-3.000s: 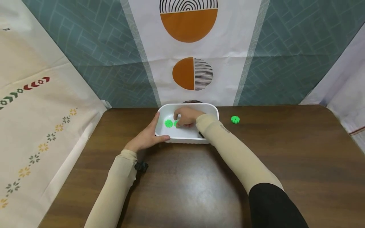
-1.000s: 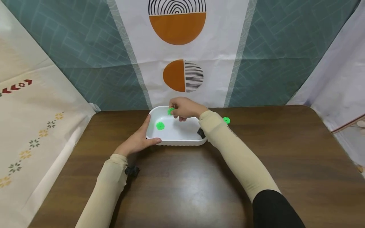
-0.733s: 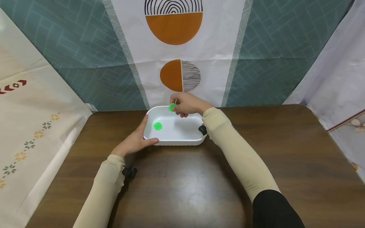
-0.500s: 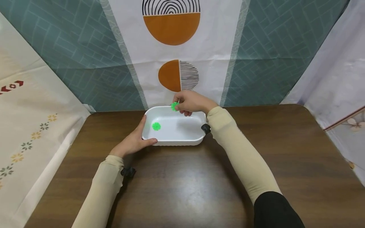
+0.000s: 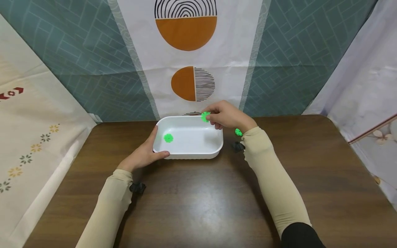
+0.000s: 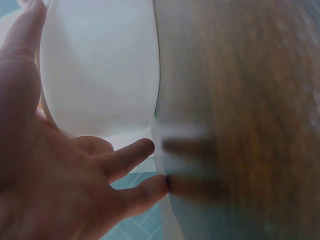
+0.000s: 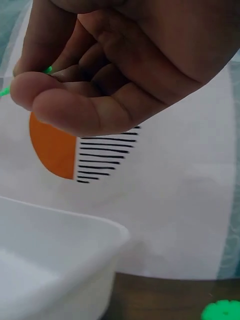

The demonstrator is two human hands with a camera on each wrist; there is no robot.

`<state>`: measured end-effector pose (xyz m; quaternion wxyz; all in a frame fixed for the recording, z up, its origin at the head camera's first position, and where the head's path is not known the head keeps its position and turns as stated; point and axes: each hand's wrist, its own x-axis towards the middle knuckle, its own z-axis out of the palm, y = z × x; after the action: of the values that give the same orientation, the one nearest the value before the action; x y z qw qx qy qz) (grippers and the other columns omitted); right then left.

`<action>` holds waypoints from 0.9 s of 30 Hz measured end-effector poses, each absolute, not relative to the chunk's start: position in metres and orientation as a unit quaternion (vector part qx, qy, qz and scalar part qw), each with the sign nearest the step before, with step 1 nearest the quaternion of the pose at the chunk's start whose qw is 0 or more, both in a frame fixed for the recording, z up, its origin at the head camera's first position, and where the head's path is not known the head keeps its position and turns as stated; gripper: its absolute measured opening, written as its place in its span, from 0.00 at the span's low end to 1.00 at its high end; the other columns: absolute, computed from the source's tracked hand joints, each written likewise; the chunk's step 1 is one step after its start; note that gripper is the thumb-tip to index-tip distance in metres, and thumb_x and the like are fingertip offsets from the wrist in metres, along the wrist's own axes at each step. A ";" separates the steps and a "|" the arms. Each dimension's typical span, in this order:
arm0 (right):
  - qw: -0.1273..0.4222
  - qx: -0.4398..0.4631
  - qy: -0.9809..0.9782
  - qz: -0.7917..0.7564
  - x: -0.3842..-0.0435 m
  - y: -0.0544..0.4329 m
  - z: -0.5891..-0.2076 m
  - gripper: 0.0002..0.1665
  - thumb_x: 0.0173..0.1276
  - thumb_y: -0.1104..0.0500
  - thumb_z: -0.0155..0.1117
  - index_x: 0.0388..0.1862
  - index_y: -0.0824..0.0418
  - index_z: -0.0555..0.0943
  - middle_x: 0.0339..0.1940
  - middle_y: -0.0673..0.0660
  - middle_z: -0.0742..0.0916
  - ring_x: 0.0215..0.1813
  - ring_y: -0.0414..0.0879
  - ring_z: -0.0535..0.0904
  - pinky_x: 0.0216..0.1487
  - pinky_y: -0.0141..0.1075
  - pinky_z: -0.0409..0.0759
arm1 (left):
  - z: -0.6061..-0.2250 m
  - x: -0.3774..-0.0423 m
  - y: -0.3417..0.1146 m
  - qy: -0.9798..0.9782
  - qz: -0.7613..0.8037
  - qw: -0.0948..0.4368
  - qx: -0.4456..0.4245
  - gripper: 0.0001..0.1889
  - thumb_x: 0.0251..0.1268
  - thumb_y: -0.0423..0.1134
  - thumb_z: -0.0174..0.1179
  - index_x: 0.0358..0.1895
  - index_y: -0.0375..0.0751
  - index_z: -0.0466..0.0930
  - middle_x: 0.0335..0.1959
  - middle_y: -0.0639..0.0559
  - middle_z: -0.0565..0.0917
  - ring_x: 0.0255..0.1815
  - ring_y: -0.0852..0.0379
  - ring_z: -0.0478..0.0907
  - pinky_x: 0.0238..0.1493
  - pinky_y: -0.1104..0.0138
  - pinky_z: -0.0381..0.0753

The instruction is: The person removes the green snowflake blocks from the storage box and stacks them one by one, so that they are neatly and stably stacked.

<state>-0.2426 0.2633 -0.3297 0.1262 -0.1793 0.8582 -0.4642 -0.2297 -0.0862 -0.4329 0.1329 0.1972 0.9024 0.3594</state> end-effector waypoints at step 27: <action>0.049 -0.106 0.837 -0.534 -0.204 0.352 -0.370 0.19 0.75 0.66 0.61 0.61 0.71 0.74 0.32 0.68 0.81 0.27 0.50 0.80 0.30 0.40 0.83 | -0.435 -0.231 -0.087 0.903 0.358 0.128 0.201 0.67 0.58 0.66 0.69 0.82 0.49 0.23 0.83 0.43 0.40 0.72 0.41 0.60 0.70 0.48 0.61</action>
<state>-0.2041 0.3521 -0.3704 0.0491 -0.1056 0.8374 -0.5340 -0.2311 -0.0867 -0.4345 0.1285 0.2014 0.9025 0.3583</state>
